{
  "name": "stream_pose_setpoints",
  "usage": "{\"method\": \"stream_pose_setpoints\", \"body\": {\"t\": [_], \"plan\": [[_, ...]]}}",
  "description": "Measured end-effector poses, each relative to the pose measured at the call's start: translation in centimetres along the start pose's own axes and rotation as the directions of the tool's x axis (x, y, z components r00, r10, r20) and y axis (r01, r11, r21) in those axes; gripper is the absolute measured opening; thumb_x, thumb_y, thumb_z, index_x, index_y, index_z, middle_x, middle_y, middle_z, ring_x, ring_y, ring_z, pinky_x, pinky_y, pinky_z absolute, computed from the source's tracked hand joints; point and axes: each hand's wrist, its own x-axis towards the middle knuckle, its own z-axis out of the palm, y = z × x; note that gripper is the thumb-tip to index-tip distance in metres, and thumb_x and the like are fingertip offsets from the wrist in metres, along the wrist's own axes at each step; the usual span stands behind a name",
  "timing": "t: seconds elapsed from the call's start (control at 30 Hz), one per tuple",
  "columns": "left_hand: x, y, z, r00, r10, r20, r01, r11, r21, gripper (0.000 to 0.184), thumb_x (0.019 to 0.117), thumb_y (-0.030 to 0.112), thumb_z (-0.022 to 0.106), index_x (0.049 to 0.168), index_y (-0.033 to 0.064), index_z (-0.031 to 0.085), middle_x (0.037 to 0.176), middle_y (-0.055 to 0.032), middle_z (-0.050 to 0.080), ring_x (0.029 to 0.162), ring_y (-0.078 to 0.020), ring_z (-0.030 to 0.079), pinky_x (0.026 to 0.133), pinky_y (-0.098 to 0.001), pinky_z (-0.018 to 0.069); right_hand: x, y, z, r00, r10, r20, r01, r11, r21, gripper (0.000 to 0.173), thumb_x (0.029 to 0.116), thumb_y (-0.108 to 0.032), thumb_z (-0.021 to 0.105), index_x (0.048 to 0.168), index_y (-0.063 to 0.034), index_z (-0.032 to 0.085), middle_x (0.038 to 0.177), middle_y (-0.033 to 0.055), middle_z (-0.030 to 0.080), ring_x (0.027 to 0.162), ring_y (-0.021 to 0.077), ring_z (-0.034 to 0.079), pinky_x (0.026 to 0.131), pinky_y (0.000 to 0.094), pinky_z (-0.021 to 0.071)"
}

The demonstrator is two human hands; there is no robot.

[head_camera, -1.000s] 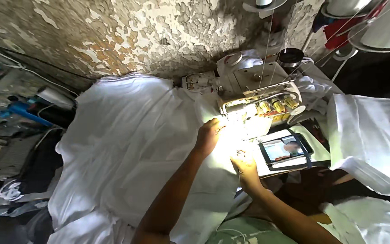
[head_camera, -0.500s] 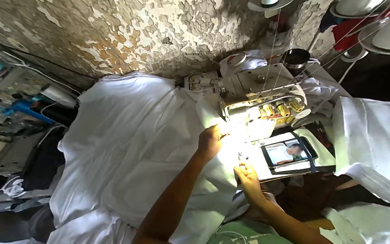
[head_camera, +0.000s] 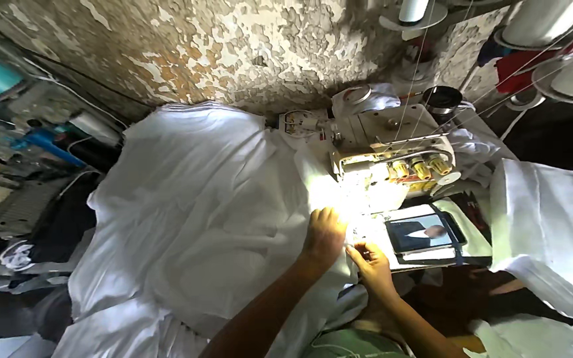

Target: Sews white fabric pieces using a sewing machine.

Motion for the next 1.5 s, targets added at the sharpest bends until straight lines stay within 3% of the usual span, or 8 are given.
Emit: {"method": "stream_pose_setpoints", "body": {"t": [0.2, 0.37, 0.73, 0.93, 1.17, 1.23, 1.4, 1.5], "plan": [[0.5, 1.2, 1.2, 0.988, -0.155, -0.003, 0.155, 0.987, -0.029, 0.012, 0.0900, 0.010, 0.068, 0.089, 0.0028, 0.078, 0.095, -0.0169, 0.074, 0.102, -0.0351, 0.070, 0.094, -0.0497, 0.0527, 0.2, -2.2, -0.3, 0.989, 0.136, 0.058, -0.148, 0.932, 0.330, 0.005, 0.0994, 0.001, 0.053, 0.103, -0.0022, 0.054, 0.072, -0.0061, 0.062, 0.063, -0.0033, 0.059, 0.062, 0.0130, 0.0501], [1.4, 2.1, 1.2, 0.955, -0.291, 0.048, 0.294, 0.955, -0.050, 0.023, 0.0870, -0.002, 0.063, 0.105, -0.0137, 0.071, 0.117, -0.0281, 0.070, 0.118, -0.0415, 0.065, 0.103, -0.0507, 0.0476, 1.4, -3.1, -0.8, 0.989, 0.149, -0.021, -0.135, 0.941, 0.310, 0.009, 0.0955, 0.004, 0.055, 0.101, -0.0029, 0.054, 0.065, -0.0089, 0.058, 0.059, -0.0043, 0.057, 0.060, 0.0123, 0.0484], [1.1, 0.5, 0.3, 0.974, -0.217, 0.063, 0.222, 0.969, -0.107, 0.025, 0.0934, 0.002, 0.059, 0.108, -0.0145, 0.070, 0.119, -0.0263, 0.070, 0.117, -0.0369, 0.068, 0.102, -0.0440, 0.0521, 1.5, -3.3, -0.6, 0.997, 0.060, -0.055, -0.045, 0.972, 0.230, 0.030, 0.0918, 0.001, 0.062, 0.120, 0.0039, 0.053, 0.078, -0.0043, 0.066, 0.063, -0.0049, 0.060, 0.060, 0.0118, 0.0506], [3.3, -1.7, -0.4, 0.950, -0.244, 0.195, 0.289, 0.922, -0.256, 0.045, 0.0950, -0.002, 0.057, 0.139, -0.0109, 0.055, 0.146, -0.0225, 0.057, 0.134, -0.0341, 0.057, 0.115, -0.0437, 0.0406, 4.0, -3.8, 0.1, 0.992, 0.031, -0.121, -0.020, 0.995, 0.095, 0.043, 0.0861, 0.003, 0.064, 0.125, 0.0130, 0.049, 0.087, 0.0046, 0.061, 0.071, -0.0026, 0.057, 0.066, 0.0135, 0.0481], [6.0, -4.0, -0.7, 0.920, -0.212, 0.329, 0.307, 0.912, -0.271, 0.038, 0.0929, -0.005, 0.061, 0.130, -0.0101, 0.058, 0.132, -0.0283, 0.062, 0.132, -0.0399, 0.055, 0.118, -0.0458, 0.0363, 6.0, -4.9, 0.8, 0.978, 0.108, -0.180, -0.091, 0.991, 0.104, 0.043, 0.0846, 0.009, 0.066, 0.125, 0.0109, 0.052, 0.091, 0.0083, 0.059, 0.077, 0.0043, 0.057, 0.072, 0.0200, 0.0500], [6.1, -5.1, -0.3, 0.930, -0.197, 0.311, 0.300, 0.894, -0.332, 0.027, 0.0967, -0.002, 0.058, 0.123, -0.0086, 0.062, 0.124, -0.0270, 0.065, 0.124, -0.0408, 0.059, 0.111, -0.0493, 0.0430, 6.0, -5.1, 1.1, 0.976, 0.117, -0.185, -0.096, 0.988, 0.122, 0.039, 0.0847, 0.010, 0.067, 0.121, 0.0075, 0.054, 0.089, 0.0072, 0.059, 0.077, 0.0058, 0.058, 0.071, 0.0227, 0.0511], [-1.6, -11.2, -2.1, 0.949, -0.302, 0.087, 0.313, 0.884, -0.348, 0.038, 0.1051, 0.024, 0.056, 0.132, -0.0026, 0.060, 0.142, -0.0240, 0.058, 0.134, -0.0393, 0.054, 0.111, -0.0560, 0.0427, 5.2, -6.0, 0.6, 0.975, 0.169, -0.144, -0.153, 0.982, 0.114, 0.042, 0.0918, 0.004, 0.065, 0.132, 0.0057, 0.052, 0.101, 0.0155, 0.063, 0.085, 0.0157, 0.060, 0.076, 0.0337, 0.0532], [-12.2, -16.0, -6.2, 0.724, -0.689, -0.041, 0.688, 0.725, -0.038, 0.063, 0.1017, 0.038, 0.059, 0.149, -0.0023, 0.047, 0.159, -0.0335, 0.033, 0.149, -0.0552, 0.026, 0.115, -0.0760, 0.0178, 5.0, -5.3, 0.6, 0.986, 0.125, -0.112, -0.110, 0.986, 0.129, 0.048, 0.0932, 0.004, 0.063, 0.139, 0.0037, 0.047, 0.103, 0.0168, 0.062, 0.082, 0.0174, 0.059, 0.071, 0.0346, 0.0518]]}}
